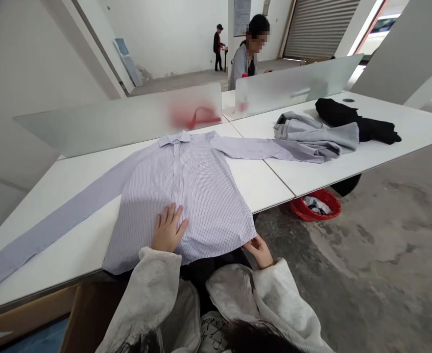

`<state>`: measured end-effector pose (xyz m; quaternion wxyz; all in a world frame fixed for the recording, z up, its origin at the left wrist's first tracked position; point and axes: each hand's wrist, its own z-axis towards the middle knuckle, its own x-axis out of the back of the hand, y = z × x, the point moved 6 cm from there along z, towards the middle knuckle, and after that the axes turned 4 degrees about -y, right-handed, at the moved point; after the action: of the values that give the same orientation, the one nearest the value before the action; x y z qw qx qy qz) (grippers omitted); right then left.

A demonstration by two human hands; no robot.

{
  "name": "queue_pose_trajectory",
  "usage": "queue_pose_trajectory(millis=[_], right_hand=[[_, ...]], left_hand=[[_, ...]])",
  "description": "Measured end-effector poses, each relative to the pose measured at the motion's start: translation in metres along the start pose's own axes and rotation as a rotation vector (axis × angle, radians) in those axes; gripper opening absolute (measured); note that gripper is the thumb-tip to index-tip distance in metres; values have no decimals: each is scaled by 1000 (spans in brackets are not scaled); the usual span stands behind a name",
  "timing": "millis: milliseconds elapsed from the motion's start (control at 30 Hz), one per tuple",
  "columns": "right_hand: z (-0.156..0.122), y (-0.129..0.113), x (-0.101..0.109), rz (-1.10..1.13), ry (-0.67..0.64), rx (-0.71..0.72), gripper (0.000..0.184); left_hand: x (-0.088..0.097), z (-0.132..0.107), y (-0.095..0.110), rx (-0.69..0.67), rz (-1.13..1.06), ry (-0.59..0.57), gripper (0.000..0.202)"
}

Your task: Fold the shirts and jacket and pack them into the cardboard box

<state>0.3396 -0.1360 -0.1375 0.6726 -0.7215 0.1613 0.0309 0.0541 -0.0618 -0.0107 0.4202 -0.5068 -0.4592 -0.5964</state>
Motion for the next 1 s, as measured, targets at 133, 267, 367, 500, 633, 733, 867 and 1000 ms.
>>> queue_pose_trajectory(millis=[133, 267, 367, 500, 633, 733, 867, 1000], right_hand=[[6, -3, -2, -70, 59, 37, 33], [11, -9, -2, -237, 107, 102, 35], [8, -13, 5, -293, 166, 135, 34], [-10, -34, 14, -457, 287, 215, 29], [-30, -59, 19, -606, 437, 282, 26], [-36, -65, 18, -699, 463, 325, 26], [-32, -54, 16, -678, 398, 271, 30], [-27, -52, 19, -481, 247, 248, 22]], left_hand=[[1, 1, 1, 10, 9, -29, 58], [2, 1, 1, 9, 10, -42, 58], [2, 1, 0, 2, -6, -12, 58], [2, 0, -1, 0, -37, 15, 59], [2, 0, -1, 6, -46, 46, 57], [3, 1, -1, 17, -29, 57, 57], [2, 3, -2, -2, -12, 43, 58], [2, -8, -1, -65, 13, 90, 56]])
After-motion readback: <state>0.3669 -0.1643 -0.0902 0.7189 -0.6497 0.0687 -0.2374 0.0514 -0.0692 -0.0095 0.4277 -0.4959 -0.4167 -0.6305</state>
